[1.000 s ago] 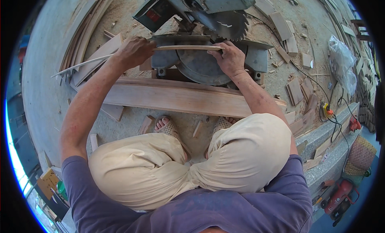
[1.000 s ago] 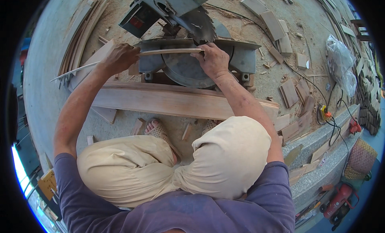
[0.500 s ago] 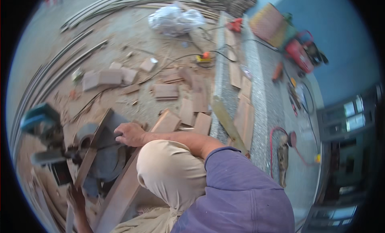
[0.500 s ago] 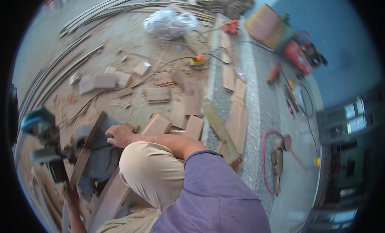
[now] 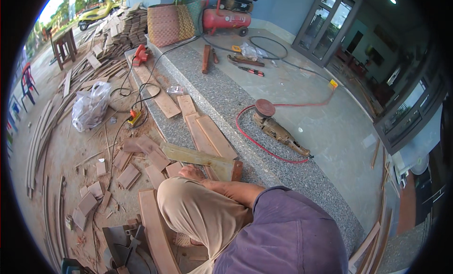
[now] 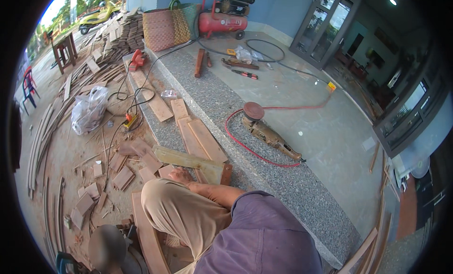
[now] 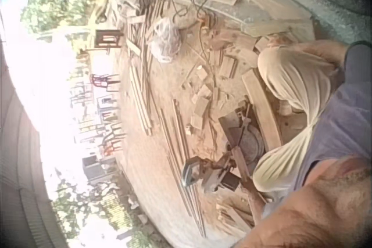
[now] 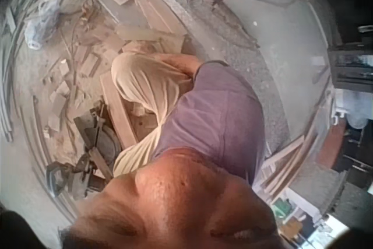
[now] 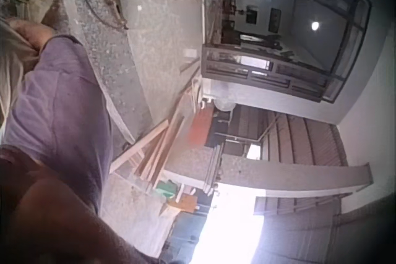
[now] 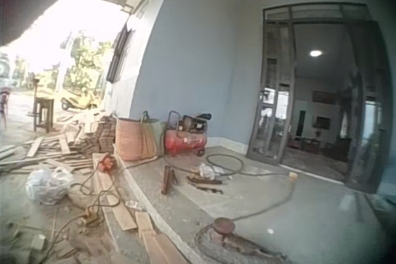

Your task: Measure and mark wood planks with a square and pencil, then cut the wood using a miter saw.

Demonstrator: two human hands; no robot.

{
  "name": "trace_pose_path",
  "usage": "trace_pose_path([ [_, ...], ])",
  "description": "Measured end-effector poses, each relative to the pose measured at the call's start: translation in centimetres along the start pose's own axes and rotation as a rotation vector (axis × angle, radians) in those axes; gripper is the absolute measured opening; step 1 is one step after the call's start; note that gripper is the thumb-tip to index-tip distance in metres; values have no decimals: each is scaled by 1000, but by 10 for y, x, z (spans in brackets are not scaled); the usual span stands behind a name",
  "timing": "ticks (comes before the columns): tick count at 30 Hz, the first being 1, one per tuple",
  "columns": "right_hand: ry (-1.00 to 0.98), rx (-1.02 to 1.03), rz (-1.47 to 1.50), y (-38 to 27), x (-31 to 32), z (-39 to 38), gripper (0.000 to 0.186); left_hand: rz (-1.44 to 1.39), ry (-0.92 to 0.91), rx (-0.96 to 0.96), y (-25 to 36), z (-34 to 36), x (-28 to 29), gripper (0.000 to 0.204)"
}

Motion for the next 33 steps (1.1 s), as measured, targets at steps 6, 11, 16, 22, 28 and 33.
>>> trace_pose_path([
  [6,-86,-17,69,36,-55,-20,40,-36,-86,-191,114,23,5,42],
  [11,-74,57,210,28,-84,0,55,-33,-140,-279,171,31,2,41],
  [16,-217,-25,291,14,-85,0,56,-7,-181,-334,204,40,-4,40],
  [22,-144,-15,428,-21,-10,-5,38,21,-206,-360,226,49,-4,39],
  [28,-18,-15,999,-40,80,-22,35,42,-219,-329,231,54,-2,38],
  [33,255,-46,1001,-68,171,-29,32,63,-218,-321,239,59,2,37],
])
Point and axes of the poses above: each hand's wrist, its own z-axis towards the middle knuckle, its own x-axis out of the back of the hand, y = z × x, the point moved 6 cm from there along z, towards the middle knuckle, and after that the axes turned 13 degrees about -y, right-handed, at the moved point
